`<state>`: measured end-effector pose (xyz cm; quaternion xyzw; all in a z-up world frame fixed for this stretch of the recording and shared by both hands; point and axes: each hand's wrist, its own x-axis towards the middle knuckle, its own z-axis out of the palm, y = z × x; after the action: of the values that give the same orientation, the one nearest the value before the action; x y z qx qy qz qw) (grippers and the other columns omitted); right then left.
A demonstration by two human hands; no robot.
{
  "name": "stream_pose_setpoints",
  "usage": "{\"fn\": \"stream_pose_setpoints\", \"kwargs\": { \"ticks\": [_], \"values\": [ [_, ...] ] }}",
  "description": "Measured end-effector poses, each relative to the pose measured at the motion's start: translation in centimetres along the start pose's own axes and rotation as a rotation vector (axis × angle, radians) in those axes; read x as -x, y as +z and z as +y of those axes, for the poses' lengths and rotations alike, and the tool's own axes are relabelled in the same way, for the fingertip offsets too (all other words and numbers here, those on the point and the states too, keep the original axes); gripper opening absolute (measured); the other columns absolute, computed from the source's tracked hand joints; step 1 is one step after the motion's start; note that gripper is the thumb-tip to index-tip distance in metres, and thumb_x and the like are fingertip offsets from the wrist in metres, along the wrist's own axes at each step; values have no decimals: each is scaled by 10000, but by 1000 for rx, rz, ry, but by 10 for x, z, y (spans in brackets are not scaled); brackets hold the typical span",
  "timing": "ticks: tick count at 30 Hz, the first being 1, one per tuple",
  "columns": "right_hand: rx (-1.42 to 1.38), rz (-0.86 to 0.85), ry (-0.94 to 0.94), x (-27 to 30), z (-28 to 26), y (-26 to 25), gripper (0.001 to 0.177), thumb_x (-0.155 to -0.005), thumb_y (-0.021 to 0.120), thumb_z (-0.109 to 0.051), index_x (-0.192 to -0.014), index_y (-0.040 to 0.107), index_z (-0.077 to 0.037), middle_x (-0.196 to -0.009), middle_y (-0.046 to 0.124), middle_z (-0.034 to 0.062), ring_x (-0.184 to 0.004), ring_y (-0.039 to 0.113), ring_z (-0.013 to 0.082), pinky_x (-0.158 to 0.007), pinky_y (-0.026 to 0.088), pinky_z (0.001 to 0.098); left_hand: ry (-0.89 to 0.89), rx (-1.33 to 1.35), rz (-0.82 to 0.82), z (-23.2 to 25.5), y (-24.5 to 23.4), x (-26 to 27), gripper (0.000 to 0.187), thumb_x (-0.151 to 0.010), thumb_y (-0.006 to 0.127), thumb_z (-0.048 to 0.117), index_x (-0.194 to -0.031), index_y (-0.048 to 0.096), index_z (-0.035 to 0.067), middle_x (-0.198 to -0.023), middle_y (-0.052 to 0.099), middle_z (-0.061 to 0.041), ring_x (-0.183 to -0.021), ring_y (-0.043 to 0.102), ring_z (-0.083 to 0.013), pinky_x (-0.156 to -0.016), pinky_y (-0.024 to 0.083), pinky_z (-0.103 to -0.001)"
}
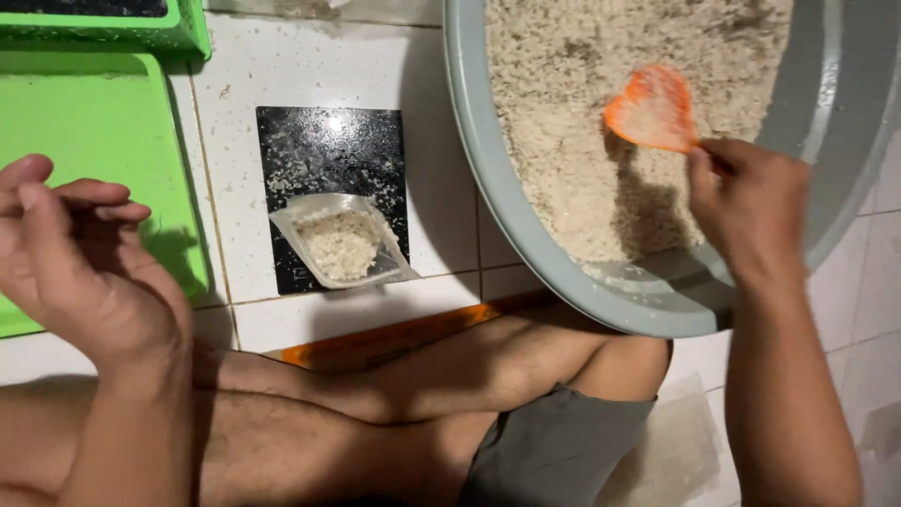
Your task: Scooping grains from a large basin into small plastic bags and weighing them on a digital scale for portioning.
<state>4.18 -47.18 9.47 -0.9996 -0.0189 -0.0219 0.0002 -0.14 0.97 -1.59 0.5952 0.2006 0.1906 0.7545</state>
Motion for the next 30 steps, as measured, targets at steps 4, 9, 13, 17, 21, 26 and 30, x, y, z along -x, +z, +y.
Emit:
{"fn": "stream_pose_setpoints", "kwargs": {
  "ticks": [4,9,13,17,21,26,30],
  "values": [
    [-207,66,5,-9,6,20,163,-981,701,-17,-1077,744,107,-741,669,145,-560,532,192,-528,444,308,-31,47,-8,-1,4,-1,216,-1116,519,280,-1274,520,132,-959,596,5,-870,589,-92,-820,491,-201],
    [-328,21,197,4,12,8,119,-990,684,-88,-1018,758,1,-742,659,34,-584,486,115,-558,419,257,-23,112,-47,-2,6,-1,171,-1108,496,188,-1261,482,112,-993,577,-13,-912,576,-98,-868,509,-220],
    [-459,89,214,32,8,-11,171,-1009,678,-51,-1112,712,81,-858,695,105,-719,594,139,-654,481,239,-42,63,-39,6,17,4,220,-1048,524,156,-1258,474,113,-971,557,5,-923,552,-108,-888,477,-256],
    [-423,151,189,58,-18,-33,165,-1031,693,-49,-1128,716,83,-897,698,124,-759,619,164,-700,485,249,42,-90,-190,0,22,10,295,-943,545,31,-1235,545,69,-1067,588,-64,-958,542,-142,-876,483,-276],
    [-523,172,167,77,-63,-52,149,-1017,688,22,-1143,695,101,-902,689,176,-767,643,206,-684,512,265,136,-203,-372,6,25,17,230,-994,530,165,-1169,645,71,-1151,580,-85,-1041,552,-197,-934,456,-315],
    [-701,147,100,85,-130,-47,192,-948,669,33,-1130,682,89,-875,693,167,-698,608,159,-589,470,217,117,-100,-507,5,23,18,412,-1002,413,312,-1236,606,33,-1230,477,-117,-1131,493,-244,-991,408,-387],
    [-735,244,16,86,-162,-21,177,-899,761,-23,-1076,752,-16,-764,697,137,-669,612,140,-600,528,287,130,-79,-591,8,22,25,424,-1021,491,413,-1317,641,150,-1276,481,-136,-1219,491,-279,-1065,357,-414]
  ]
}}
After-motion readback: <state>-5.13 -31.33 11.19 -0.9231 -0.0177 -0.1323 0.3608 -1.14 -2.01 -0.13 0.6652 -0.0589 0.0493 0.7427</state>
